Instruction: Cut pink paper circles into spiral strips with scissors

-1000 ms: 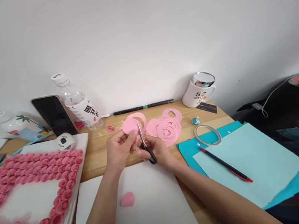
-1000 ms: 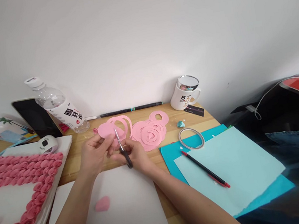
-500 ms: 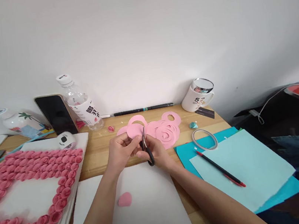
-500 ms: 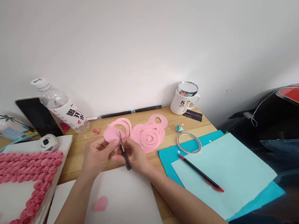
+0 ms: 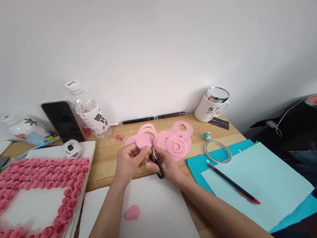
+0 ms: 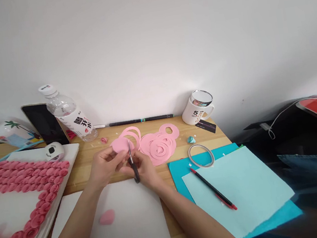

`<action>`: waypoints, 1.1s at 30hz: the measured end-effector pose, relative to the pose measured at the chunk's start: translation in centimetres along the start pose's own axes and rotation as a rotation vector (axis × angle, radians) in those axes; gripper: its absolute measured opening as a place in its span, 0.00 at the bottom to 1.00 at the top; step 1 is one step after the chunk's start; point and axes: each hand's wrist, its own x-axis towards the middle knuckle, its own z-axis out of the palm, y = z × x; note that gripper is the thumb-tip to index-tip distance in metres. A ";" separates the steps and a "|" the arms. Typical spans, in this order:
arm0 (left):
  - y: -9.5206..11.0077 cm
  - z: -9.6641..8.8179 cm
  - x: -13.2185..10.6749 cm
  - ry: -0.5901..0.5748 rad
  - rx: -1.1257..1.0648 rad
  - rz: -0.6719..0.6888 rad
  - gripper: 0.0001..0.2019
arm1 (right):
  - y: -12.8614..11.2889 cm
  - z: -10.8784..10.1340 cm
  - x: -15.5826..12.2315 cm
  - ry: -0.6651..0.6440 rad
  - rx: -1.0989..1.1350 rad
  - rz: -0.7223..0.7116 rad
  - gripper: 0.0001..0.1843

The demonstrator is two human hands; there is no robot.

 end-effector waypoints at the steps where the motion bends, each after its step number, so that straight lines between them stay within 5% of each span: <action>1: 0.0 0.0 0.0 0.000 -0.003 -0.003 0.13 | 0.0 0.0 0.0 0.002 0.001 0.006 0.20; 33: -0.5 -0.2 0.1 0.148 0.108 0.093 0.17 | 0.3 0.6 0.2 -0.045 0.044 0.061 0.19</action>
